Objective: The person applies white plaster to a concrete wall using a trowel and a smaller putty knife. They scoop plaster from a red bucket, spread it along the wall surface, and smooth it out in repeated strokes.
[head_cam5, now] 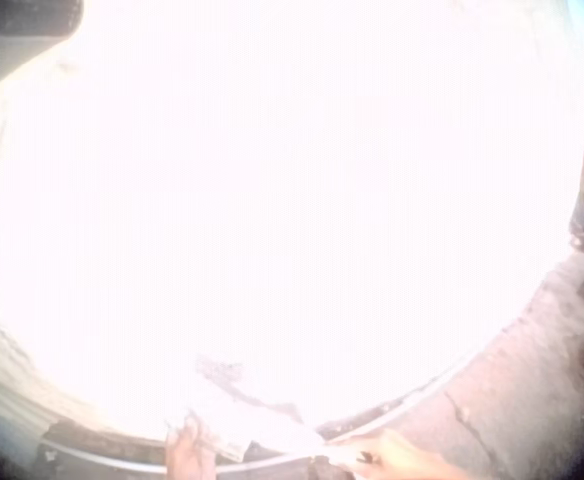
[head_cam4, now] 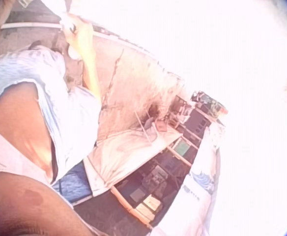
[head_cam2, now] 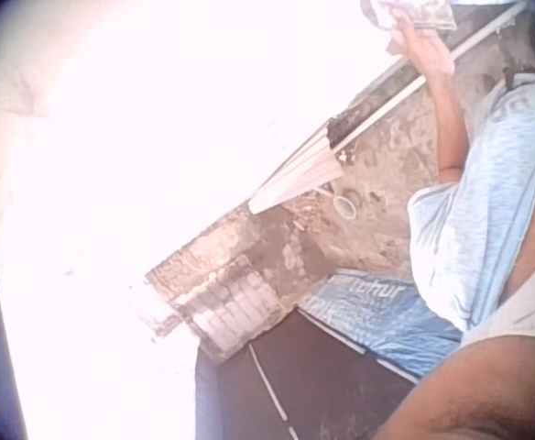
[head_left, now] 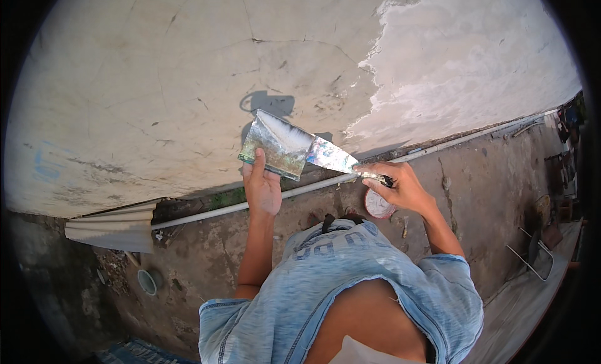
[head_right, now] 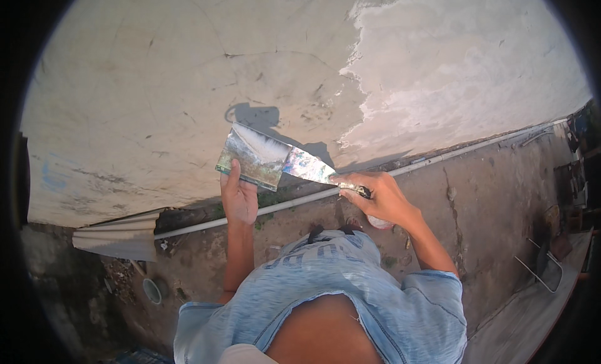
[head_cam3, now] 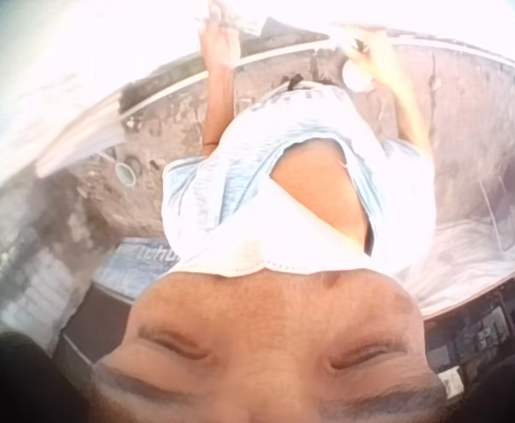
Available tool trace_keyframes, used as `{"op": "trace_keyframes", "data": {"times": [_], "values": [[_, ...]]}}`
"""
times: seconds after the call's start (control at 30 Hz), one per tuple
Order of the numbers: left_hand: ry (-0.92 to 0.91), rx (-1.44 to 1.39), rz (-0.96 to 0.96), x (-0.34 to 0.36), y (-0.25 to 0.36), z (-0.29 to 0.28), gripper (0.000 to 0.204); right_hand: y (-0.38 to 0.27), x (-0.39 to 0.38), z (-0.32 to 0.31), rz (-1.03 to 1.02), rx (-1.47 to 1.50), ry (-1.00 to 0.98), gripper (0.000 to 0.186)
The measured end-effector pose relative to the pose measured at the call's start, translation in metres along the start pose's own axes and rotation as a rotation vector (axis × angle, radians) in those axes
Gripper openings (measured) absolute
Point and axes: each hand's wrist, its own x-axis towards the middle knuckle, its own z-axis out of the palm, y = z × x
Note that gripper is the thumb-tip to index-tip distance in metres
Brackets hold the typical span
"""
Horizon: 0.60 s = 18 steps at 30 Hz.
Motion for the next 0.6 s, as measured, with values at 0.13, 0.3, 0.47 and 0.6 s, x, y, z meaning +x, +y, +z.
{"op": "trace_keyframes", "data": {"times": [0.13,0.3,0.47,0.6], "values": [[0.006,-0.001,0.042,-0.003,0.001,-0.001,0.044,0.0,-0.002,0.002,0.005,-0.019,0.0,0.029],[0.023,0.01,0.072,-0.008,0.001,0.0,0.042,0.005,-0.007,0.005,-0.029,-0.036,0.041,0.03],[0.037,0.007,0.052,-0.009,0.0,-0.003,0.041,-0.001,-0.007,0.005,0.008,-0.056,0.01,0.03],[0.037,-0.009,0.042,-0.012,-0.001,-0.001,0.041,0.005,-0.009,0.01,-0.084,-0.057,0.059,0.03]]}}
